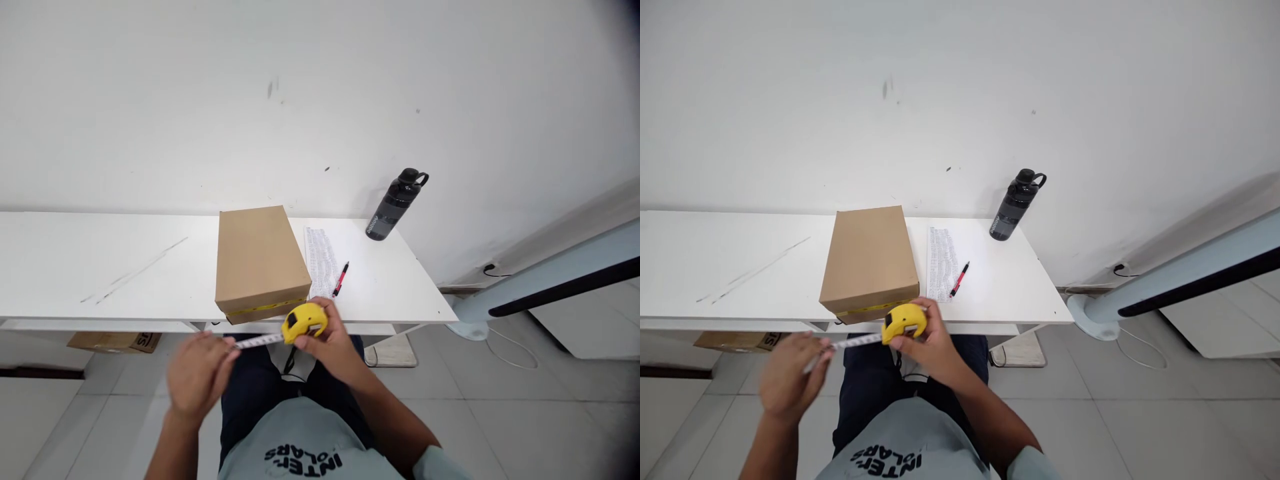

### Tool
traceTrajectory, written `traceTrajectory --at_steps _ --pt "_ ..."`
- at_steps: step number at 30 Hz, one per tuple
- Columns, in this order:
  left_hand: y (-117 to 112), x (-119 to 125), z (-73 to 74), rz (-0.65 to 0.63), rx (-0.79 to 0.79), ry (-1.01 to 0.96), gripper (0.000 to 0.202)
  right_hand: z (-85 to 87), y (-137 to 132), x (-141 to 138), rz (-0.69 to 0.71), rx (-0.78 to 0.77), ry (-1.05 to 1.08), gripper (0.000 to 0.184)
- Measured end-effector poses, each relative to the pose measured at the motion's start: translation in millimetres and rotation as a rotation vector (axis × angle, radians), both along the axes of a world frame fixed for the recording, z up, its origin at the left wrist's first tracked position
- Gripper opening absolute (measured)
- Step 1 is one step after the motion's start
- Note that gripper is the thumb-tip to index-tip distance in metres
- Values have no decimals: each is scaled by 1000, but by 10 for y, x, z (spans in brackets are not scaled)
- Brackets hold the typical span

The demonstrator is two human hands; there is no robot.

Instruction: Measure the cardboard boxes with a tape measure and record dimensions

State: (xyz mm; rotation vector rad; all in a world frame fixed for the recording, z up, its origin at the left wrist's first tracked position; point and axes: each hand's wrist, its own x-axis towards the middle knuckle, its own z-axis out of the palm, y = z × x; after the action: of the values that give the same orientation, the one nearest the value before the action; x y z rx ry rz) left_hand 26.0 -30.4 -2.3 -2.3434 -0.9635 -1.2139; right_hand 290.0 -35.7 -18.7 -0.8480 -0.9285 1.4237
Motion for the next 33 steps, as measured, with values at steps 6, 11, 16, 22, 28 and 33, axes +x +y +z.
traceTrajectory --at_steps 6,11,16,22,28,33 --pt "474 -698 -97 394 211 -206 24 257 619 584 -476 249 38 66" --pt "750 -613 -128 350 18 -216 21 194 932 753 -531 249 -32 64" --pt "715 -296 -119 134 -145 -238 28 70 899 506 -417 221 -80 62" --pt "602 -204 -87 73 -281 -147 50 71 888 436 -397 224 -62 60" --pt "593 -144 -108 116 -288 -192 47 39 890 451 -390 230 -78 60" --pt "616 -101 -110 98 -239 -252 45 35 894 442 -413 232 -96 62"
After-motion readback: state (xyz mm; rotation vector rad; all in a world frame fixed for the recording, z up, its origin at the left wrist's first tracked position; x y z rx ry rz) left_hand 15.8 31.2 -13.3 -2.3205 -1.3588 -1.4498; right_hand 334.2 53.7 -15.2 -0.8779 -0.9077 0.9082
